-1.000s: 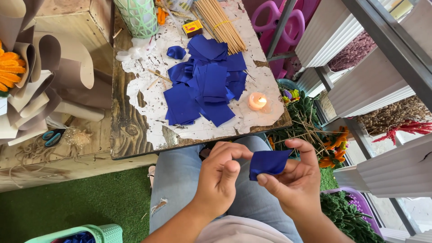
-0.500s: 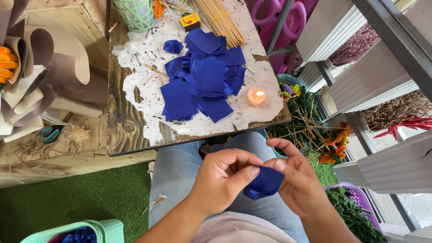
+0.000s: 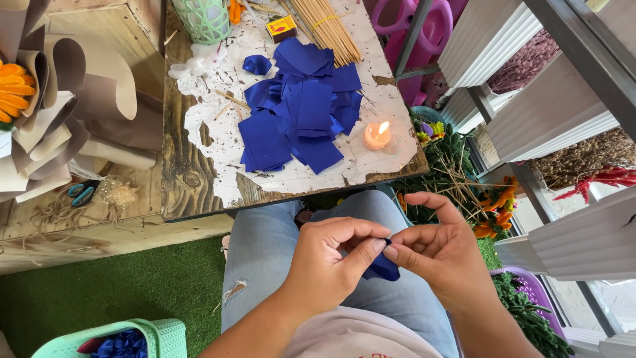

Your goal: Singeing the edges of small blue fabric pieces using a candle flame to prevent fraying and shape them.

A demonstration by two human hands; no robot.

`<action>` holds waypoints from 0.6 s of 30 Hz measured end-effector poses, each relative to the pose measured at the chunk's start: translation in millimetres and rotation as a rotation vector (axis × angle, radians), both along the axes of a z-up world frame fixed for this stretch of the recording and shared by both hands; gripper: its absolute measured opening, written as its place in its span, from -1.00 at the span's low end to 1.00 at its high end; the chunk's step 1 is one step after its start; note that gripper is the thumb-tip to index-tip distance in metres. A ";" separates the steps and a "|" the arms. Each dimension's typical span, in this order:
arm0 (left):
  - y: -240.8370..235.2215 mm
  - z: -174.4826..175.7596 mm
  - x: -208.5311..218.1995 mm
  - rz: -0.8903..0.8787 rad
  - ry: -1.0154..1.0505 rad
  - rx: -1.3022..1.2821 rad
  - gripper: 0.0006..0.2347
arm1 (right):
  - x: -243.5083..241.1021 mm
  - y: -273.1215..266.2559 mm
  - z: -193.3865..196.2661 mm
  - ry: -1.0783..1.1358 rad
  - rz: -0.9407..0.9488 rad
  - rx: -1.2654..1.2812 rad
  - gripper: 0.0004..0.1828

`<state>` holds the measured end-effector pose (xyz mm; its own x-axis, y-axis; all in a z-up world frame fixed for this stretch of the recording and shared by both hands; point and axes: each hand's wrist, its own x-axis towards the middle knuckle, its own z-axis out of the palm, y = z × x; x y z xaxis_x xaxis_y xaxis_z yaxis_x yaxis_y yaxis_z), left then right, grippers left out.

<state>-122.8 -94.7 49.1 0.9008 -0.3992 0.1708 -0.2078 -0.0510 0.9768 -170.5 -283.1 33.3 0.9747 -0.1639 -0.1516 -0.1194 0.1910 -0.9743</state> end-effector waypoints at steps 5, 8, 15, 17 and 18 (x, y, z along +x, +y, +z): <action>6.0 -1.6 -1.0 -0.072 0.072 -0.017 -0.81 | -2.2 -0.3 4.0 -0.017 0.009 -0.063 -0.20; 7.5 -7.2 -0.7 -0.088 0.110 0.014 -0.79 | -2.7 1.2 4.3 -0.018 0.008 -0.081 -0.19; 3.5 -12.3 -5.9 -0.007 0.110 -0.046 -0.82 | -7.9 3.3 3.3 -0.033 0.010 -0.051 -0.11; 3.5 -10.9 -6.8 -0.017 0.104 -0.041 -0.82 | -7.4 5.7 6.9 -0.019 -0.012 -0.080 -0.11; 3.5 -10.2 -6.9 -0.025 0.096 -0.037 -0.82 | -6.9 6.9 8.8 -0.005 -0.031 -0.109 -0.11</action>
